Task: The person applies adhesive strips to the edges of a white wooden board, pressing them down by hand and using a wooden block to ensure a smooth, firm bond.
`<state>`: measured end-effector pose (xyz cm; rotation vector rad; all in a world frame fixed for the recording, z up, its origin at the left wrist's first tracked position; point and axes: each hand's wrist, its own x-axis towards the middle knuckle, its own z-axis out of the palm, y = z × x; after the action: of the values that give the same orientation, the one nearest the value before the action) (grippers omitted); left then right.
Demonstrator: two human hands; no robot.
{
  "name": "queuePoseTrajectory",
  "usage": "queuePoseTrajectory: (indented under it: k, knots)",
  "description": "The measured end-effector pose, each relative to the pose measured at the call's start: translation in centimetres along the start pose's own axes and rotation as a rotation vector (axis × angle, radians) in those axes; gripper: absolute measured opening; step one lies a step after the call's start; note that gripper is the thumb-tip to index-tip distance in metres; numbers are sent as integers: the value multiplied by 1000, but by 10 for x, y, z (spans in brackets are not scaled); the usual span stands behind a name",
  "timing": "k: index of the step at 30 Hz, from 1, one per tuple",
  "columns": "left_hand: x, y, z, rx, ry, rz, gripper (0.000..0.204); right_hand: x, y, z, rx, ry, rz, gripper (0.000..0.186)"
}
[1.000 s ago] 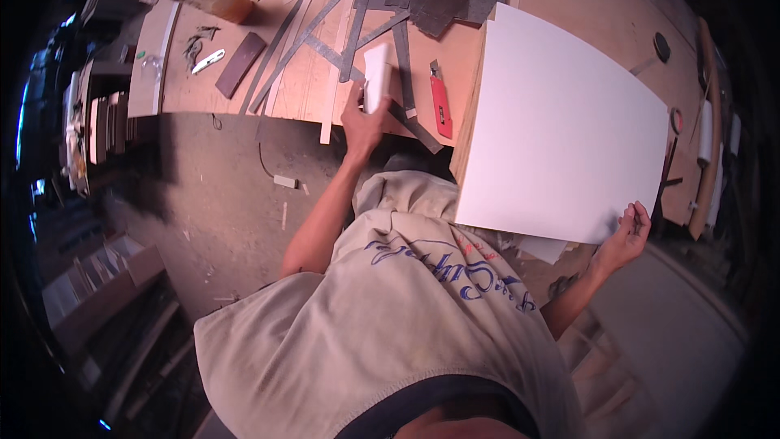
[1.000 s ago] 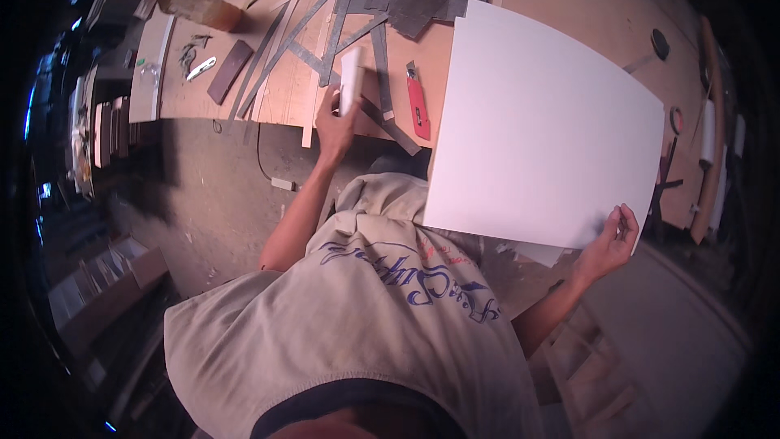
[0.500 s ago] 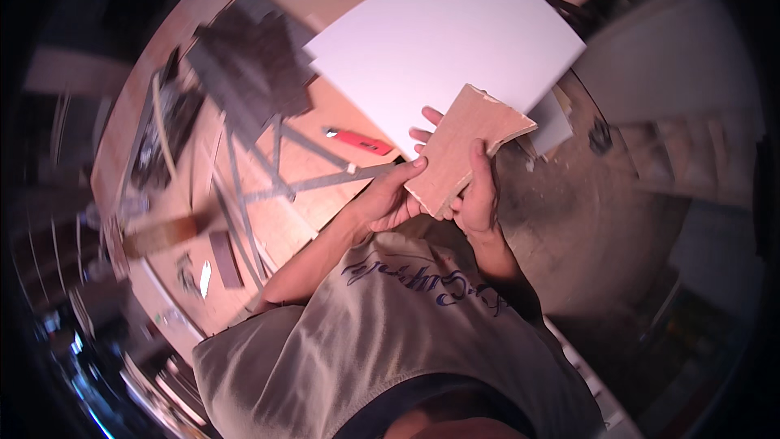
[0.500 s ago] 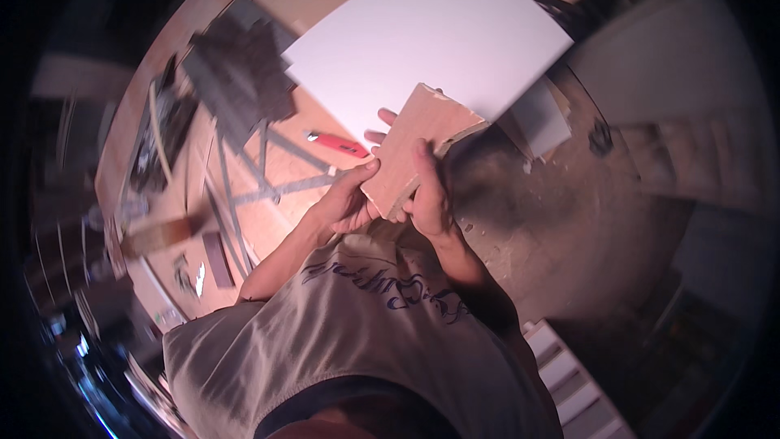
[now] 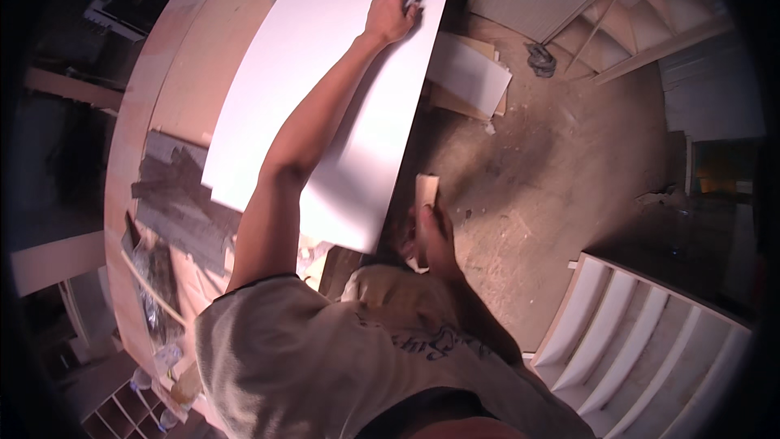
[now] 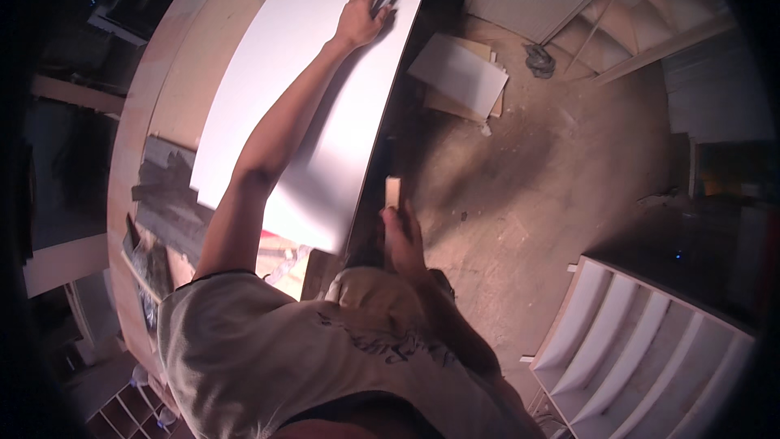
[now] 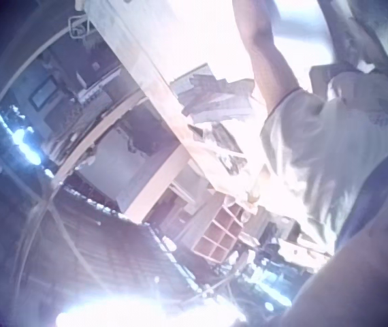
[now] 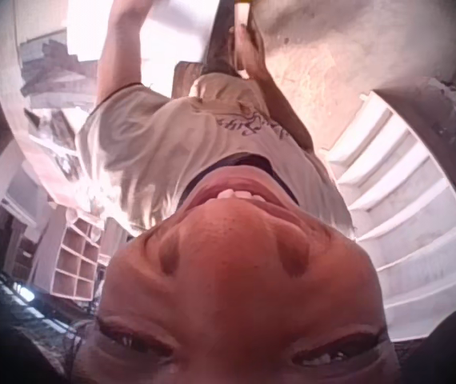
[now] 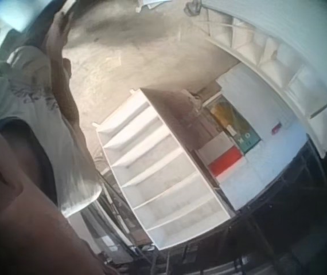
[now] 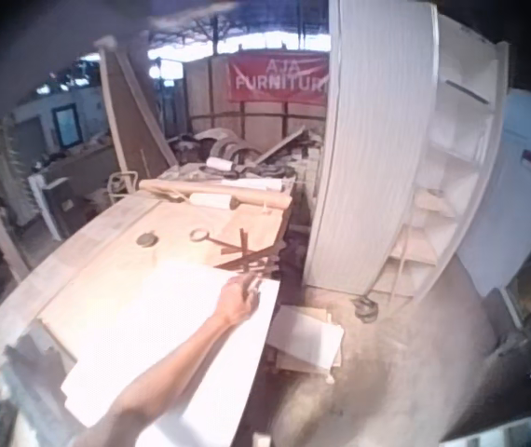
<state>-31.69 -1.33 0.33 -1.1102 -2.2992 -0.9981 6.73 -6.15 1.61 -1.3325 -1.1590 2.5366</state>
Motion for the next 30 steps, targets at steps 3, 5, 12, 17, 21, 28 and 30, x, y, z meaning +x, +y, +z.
queuePoseTrajectory:
  k: [3, 5, 12, 17, 21, 28, 30]
  knots:
    - [20, -18, 44, 187, -21, 89, 37, 27, 13, -6, -41, -295, -128, 35]
    - [24, 0, 38, 210, -299, -14, 41, 30, 9, 3, -37, -286, -202, 30]
    - [24, 9, 29, 223, -352, -106, 37, 146, -96, 30, -298, -153, -220, 33]
    - [30, 13, 29, 213, -344, -107, 36, 243, -168, 58, -293, -97, -361, 43]
    - [28, 11, 30, 217, -320, -95, 36, 264, -194, 77, -262, -139, -374, 42]
    - [28, 12, 27, 212, -410, -128, 36, 266, -193, 90, -130, -205, -476, 43]
    - [32, 13, 27, 164, -288, -87, 29, 262, -191, 87, -109, -170, -468, 43]
